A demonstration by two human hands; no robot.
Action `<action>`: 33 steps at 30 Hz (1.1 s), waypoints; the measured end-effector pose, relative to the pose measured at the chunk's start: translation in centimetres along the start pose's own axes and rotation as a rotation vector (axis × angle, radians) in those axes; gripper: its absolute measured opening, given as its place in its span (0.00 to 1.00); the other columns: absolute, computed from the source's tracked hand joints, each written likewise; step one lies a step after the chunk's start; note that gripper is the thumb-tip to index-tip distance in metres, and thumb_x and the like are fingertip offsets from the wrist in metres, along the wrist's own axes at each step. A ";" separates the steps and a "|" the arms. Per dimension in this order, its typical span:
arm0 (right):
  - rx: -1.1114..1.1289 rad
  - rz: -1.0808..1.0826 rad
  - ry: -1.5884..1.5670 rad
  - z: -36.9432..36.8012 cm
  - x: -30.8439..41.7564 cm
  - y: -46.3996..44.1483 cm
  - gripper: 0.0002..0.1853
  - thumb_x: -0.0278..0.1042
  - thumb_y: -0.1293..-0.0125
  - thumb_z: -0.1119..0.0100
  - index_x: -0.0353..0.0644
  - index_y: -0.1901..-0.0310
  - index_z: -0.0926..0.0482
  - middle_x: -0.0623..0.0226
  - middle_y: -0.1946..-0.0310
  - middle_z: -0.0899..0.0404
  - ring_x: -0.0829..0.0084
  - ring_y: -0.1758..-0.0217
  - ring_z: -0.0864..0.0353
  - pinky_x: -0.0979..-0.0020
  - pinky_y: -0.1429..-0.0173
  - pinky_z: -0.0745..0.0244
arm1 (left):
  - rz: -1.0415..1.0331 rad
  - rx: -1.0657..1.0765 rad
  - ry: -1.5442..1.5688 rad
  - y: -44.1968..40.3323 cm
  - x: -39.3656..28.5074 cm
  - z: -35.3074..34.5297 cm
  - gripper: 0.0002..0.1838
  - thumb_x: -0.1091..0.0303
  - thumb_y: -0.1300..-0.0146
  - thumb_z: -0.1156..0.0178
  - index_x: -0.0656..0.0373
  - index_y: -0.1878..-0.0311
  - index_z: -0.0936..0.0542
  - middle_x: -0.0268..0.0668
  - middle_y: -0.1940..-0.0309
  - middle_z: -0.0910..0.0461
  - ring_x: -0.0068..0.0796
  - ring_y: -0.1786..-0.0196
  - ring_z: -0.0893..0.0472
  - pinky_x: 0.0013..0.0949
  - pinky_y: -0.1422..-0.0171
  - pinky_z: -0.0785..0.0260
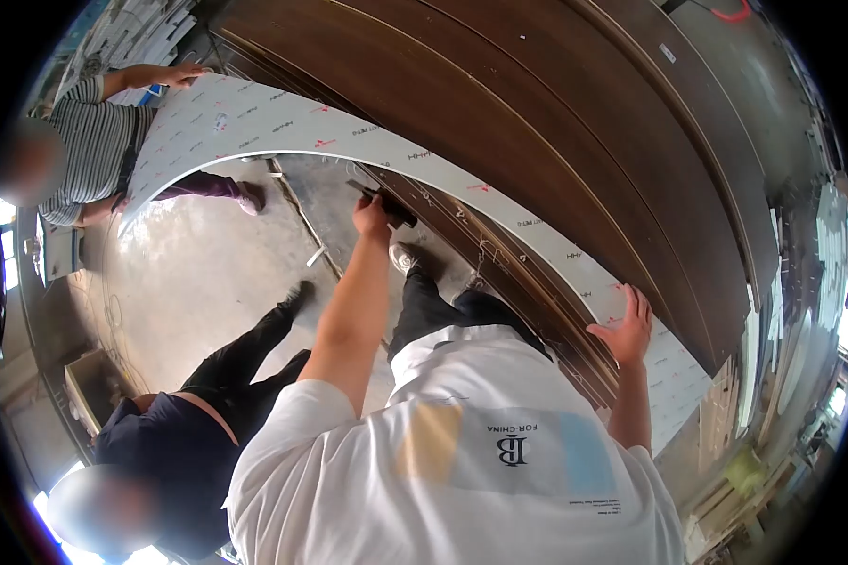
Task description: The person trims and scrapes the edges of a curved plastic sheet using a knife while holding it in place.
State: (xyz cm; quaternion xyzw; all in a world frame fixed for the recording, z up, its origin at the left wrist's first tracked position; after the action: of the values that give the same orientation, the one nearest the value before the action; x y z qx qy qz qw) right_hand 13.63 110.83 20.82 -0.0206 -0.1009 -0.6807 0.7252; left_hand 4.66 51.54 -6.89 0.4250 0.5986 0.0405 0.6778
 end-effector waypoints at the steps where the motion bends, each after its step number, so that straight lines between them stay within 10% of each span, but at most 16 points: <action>1: -0.002 0.022 -0.005 0.3 0.2 -0.2 0.60 0.45 0.64 0.08 0.49 0.25 0.30 0.61 0.26 0.27 0.49 0.23 0.31 0.50 0.19 0.34 | -0.064 0.000 -0.033 -1.6 0.8 0.0 0.24 0.80 0.30 0.33 0.68 0.31 0.23 0.44 0.43 0.13 0.37 0.47 0.13 0.39 0.44 0.19; 9: 0.107 -0.018 -0.034 0.8 -0.2 -1.3 0.53 0.43 0.63 0.12 0.51 0.30 0.28 0.61 0.33 0.24 0.50 0.29 0.26 0.49 0.29 0.24 | -0.377 -0.071 -0.371 5.9 -2.5 -0.4 0.20 0.73 0.26 0.34 0.67 0.34 0.22 0.42 0.51 0.14 0.38 0.50 0.13 0.37 0.43 0.18; 12: 0.140 0.012 0.007 0.7 -0.9 -2.1 0.52 0.45 0.65 0.13 0.51 0.32 0.27 0.62 0.37 0.23 0.50 0.34 0.23 0.50 0.35 0.20 | -0.114 0.393 -0.067 14.0 -3.4 -3.1 0.15 0.65 0.22 0.35 0.64 0.41 0.20 0.42 0.52 0.12 0.32 0.55 0.12 0.38 0.52 0.16; 19: 0.266 0.125 0.030 2.0 -1.6 -3.3 0.50 0.52 0.67 0.13 0.48 0.36 0.21 0.61 0.44 0.20 0.52 0.41 0.17 0.52 0.38 0.18 | 0.109 0.728 -0.363 22.1 -4.9 -9.7 0.24 0.47 0.18 0.40 0.63 0.58 0.18 0.38 0.65 0.12 0.29 0.66 0.12 0.31 0.63 0.18; 33: 0.600 0.136 -0.158 4.0 -2.2 -6.2 0.44 0.51 0.62 0.16 0.39 0.40 0.13 0.48 0.54 0.09 0.50 0.50 0.09 0.60 0.39 0.16 | 0.060 0.501 -0.478 22.5 -5.5 -13.1 0.26 0.46 0.25 0.31 0.63 0.67 0.19 0.38 0.78 0.17 0.28 0.79 0.16 0.31 0.78 0.31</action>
State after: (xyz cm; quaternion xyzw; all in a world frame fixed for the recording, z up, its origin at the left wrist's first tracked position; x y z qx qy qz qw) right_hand 6.85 113.22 23.64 0.1347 -0.3515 -0.5668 0.7329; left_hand 2.22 69.68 12.49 0.5931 0.4015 -0.1888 0.6718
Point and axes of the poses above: each hand's wrist, its own y-axis away from the middle knuckle, its own z-axis out of the back of the hand, x = y × z, the point moved 6 cm from there along -y, towards the middle knuckle
